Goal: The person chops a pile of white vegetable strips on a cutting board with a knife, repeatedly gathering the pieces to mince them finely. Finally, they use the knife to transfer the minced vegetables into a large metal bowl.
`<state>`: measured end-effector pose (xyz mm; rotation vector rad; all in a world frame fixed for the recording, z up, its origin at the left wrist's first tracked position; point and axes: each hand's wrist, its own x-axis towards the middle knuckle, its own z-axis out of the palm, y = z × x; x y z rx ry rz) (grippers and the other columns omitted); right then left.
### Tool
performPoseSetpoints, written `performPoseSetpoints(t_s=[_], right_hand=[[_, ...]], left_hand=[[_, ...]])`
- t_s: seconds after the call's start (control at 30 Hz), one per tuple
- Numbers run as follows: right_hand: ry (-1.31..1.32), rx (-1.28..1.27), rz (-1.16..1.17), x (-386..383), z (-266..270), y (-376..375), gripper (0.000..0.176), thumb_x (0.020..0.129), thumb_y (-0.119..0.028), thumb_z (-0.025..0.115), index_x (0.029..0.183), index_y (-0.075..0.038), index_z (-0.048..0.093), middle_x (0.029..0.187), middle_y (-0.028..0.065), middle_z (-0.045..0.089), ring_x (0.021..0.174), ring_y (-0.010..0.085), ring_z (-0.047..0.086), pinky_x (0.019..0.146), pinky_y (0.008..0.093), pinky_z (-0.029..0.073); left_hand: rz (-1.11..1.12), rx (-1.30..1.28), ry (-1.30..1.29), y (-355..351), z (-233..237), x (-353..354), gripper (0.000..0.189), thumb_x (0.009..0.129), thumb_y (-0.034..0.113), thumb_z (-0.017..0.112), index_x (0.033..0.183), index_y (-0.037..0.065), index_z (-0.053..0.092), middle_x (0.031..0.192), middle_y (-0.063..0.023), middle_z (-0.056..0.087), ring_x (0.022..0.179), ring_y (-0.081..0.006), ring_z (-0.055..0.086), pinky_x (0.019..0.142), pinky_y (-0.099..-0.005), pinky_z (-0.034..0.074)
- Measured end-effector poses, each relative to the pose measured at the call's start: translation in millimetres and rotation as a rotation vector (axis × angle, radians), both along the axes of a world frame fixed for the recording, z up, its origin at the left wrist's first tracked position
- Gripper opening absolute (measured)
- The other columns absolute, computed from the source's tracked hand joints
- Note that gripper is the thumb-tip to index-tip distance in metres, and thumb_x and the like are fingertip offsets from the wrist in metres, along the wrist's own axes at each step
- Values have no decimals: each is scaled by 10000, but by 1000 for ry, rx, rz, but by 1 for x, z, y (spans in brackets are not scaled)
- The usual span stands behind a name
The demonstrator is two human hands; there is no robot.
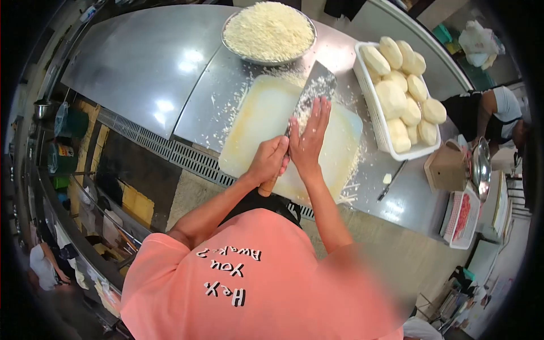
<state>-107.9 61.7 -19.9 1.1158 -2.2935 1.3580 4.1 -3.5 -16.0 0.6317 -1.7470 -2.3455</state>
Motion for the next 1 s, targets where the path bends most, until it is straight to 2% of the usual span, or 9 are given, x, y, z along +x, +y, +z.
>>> performPoseSetpoints(t_s=[0.33,0.43,0.57,0.6,0.63,0.77,0.8,0.93,1.0], right_hand=[[242,-170,1,-108,74,-198,538,905,-184,568,1317,110,388,1355,337,371,1301,483,323,1095,499,268],[279,-179,-2,-136,78,-237,520,912,-208,565,1294,111,416,1323,333,416,1280,478,352,1084,490,288],[234,-188,6,-178,77,-273,453,911,-225,577,1229,87,499,1219,301,525,1208,458,446,1045,464,345],[205,-194,13,-191,77,-278,425,909,-231,583,1201,75,535,1174,287,570,1178,447,488,1028,452,369],[310,-169,-39,-204,79,-283,367,922,-250,575,1170,20,587,1094,222,641,1005,345,625,882,396,473],[132,-244,9,-226,105,-269,227,925,-201,578,1034,-29,677,944,143,691,843,231,661,782,313,498],[131,-239,-2,-230,106,-260,227,925,-201,578,1034,-29,677,944,143,691,843,231,661,782,313,498],[239,-83,-33,-245,98,-205,232,913,-217,602,1024,-37,696,976,151,699,860,221,673,802,314,496],[108,291,-28,-244,80,-178,211,817,-216,685,930,-41,724,969,191,686,899,270,669,896,337,476]], left_hand=[[27,-171,37,-152,47,-13,305,1010,308,454,868,46,519,560,5,476,432,-66,458,393,-219,368],[49,-155,16,-181,50,-9,331,998,268,477,755,43,465,539,4,475,420,-70,464,383,-238,375],[39,-156,-49,-205,43,4,278,1006,284,463,899,41,544,556,6,474,426,-62,441,400,-226,370],[53,-135,-76,-208,42,9,273,1005,281,467,915,39,554,556,7,473,426,-62,437,402,-226,370],[38,-134,-77,-211,39,14,273,1005,281,467,915,39,554,556,7,473,426,-62,437,402,-226,370],[111,-86,-100,-224,34,38,261,989,266,505,859,42,541,550,5,480,426,-64,450,395,-226,362],[143,-54,-116,-227,34,45,285,980,253,525,779,51,508,543,2,486,423,-67,459,389,-228,357],[184,-44,-67,-242,12,71,251,970,265,549,865,38,571,556,4,492,427,-67,458,400,-223,368],[187,-17,-72,-244,9,75,247,964,270,560,956,28,607,561,2,495,427,-69,462,399,-221,374]])
